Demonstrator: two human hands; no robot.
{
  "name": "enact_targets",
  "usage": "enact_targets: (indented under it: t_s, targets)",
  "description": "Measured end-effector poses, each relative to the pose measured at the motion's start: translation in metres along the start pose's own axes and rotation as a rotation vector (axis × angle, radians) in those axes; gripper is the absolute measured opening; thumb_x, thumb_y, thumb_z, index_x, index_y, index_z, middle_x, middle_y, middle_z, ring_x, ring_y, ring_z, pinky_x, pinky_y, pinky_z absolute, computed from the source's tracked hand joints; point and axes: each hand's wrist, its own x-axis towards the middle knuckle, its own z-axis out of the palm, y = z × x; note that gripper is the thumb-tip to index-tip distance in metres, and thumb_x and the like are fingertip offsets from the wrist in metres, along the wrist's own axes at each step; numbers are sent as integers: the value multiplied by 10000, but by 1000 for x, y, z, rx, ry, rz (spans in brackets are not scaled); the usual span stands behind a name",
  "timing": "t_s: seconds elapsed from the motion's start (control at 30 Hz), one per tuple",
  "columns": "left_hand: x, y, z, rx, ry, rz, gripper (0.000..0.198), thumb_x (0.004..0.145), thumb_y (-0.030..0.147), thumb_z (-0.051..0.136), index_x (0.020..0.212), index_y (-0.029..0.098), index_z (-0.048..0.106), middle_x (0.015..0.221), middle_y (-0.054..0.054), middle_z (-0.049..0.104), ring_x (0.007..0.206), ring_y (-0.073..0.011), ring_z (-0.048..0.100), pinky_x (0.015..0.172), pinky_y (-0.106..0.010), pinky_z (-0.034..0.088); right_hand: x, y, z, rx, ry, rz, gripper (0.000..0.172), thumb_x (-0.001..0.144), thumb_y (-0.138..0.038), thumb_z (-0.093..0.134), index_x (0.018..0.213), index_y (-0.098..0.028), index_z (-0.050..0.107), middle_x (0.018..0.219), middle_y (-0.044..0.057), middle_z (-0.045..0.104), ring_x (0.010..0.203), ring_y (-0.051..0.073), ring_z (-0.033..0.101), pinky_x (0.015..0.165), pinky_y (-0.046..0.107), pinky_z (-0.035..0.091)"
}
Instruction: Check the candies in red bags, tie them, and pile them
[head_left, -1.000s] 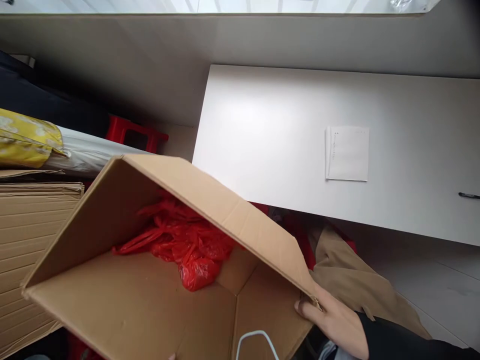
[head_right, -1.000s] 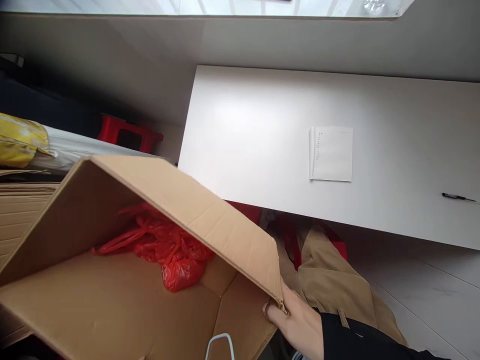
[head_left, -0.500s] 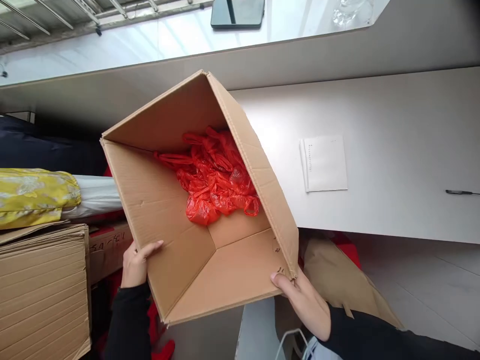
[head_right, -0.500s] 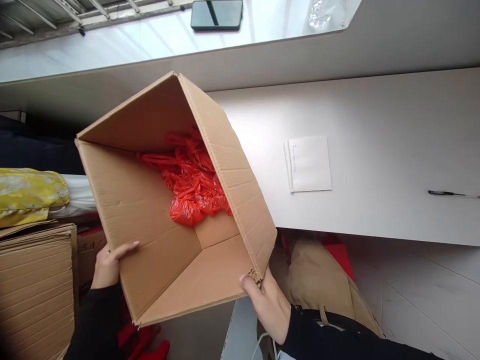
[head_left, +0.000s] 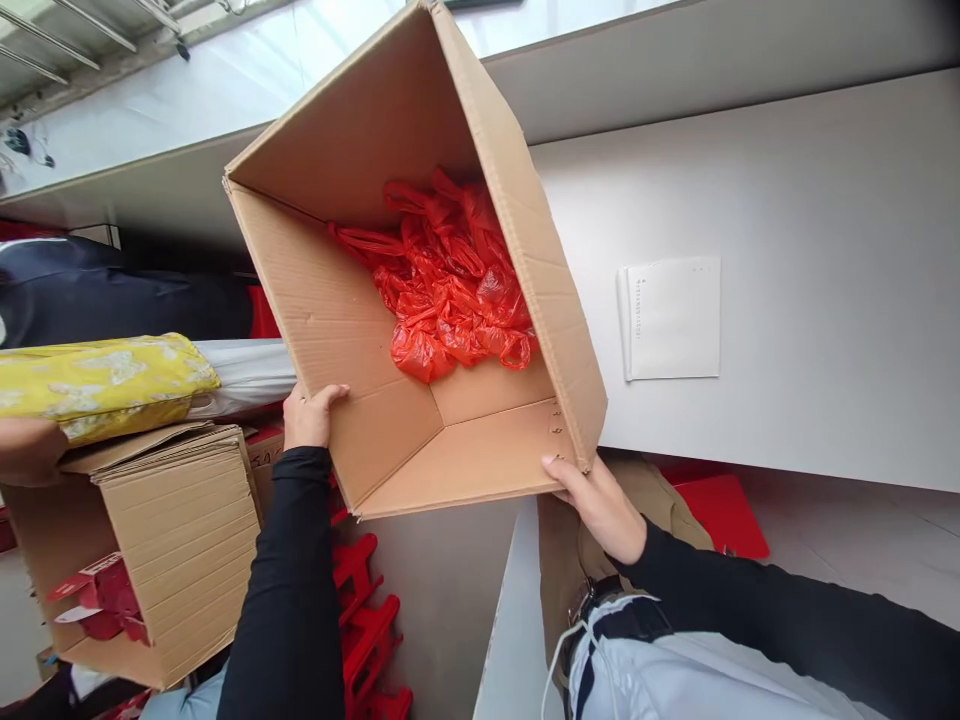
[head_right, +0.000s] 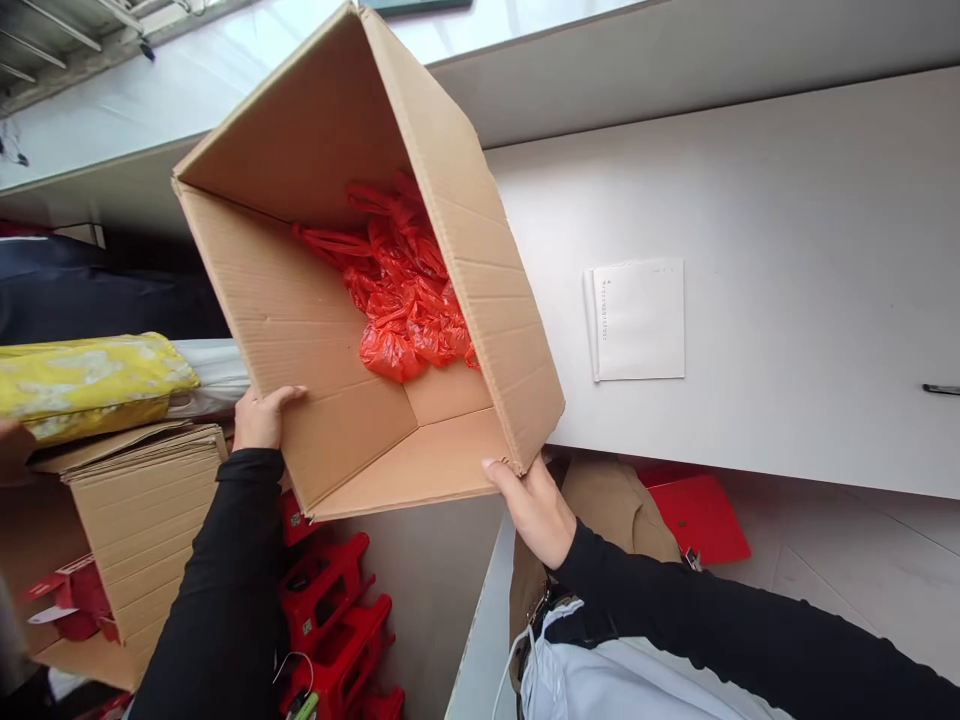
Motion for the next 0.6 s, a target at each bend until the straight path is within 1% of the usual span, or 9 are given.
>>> enact_targets:
  t_s: [0.07,0.13,0.23,0.3,0.4,0.47,0.53,0.6]
  targets:
    - [-11,-4,-1,-13,-17,21,308,911,308,696,1165,139,658,1131,-86,695,1037,-234,669,963,-471,533,2,5,0,113,52,39,562,870,-549,692,1285,-193,561,1358,96,624,1244,295,583,996,411,541]
    - [-29,-10,-1,-47,-40,42,362,847,292,727,1169,139,666,1120,-88,716,1067,-250,669,1008,-460,509,3,10,0,174,102,54,562,837,-532,736,1264,-206,567,1328,79,635,1227,282,593,955,382,569]
    - [-58,-16,3,-132,-75,90,492,793,347,713,1247,168,646,1204,-88,720,1143,-271,657,1030,-397,504,3,13,-1,156,215,34,535,782,-526,779,1183,-214,608,1241,57,670,1155,270,629,862,343,607]
    - [-68,-18,6,-196,-95,136,483,809,382,665,1248,183,644,1245,-80,712,1171,-266,652,1026,-363,510,5,13,2,137,286,-3,490,775,-539,751,1129,-224,631,1172,46,694,1084,271,660,761,332,624]
    - [-66,-22,10,-243,-95,200,414,802,349,649,1177,175,663,1185,-84,729,1132,-272,663,1027,-374,503,13,15,13,142,369,-114,390,777,-521,684,1047,-243,639,1039,43,720,964,270,698,672,339,626]
    - [-61,-24,13,-251,-92,242,358,799,300,630,1128,163,663,1128,-93,734,1088,-276,667,1029,-394,492,19,18,21,128,430,-193,337,771,-516,670,972,-252,618,921,39,715,870,257,709,675,347,626]
    - [-59,-25,15,-257,-103,285,319,808,249,592,1106,152,653,1100,-99,727,1059,-270,666,1025,-397,487,24,20,25,148,500,-236,331,788,-554,622,903,-249,563,802,24,683,788,247,711,695,373,627]
    - [-61,-23,18,-262,-113,312,328,804,197,569,1120,143,639,1115,-106,717,1050,-262,665,1012,-388,492,26,20,24,145,489,-255,321,837,-553,558,896,-238,539,745,24,669,759,246,719,728,402,626]
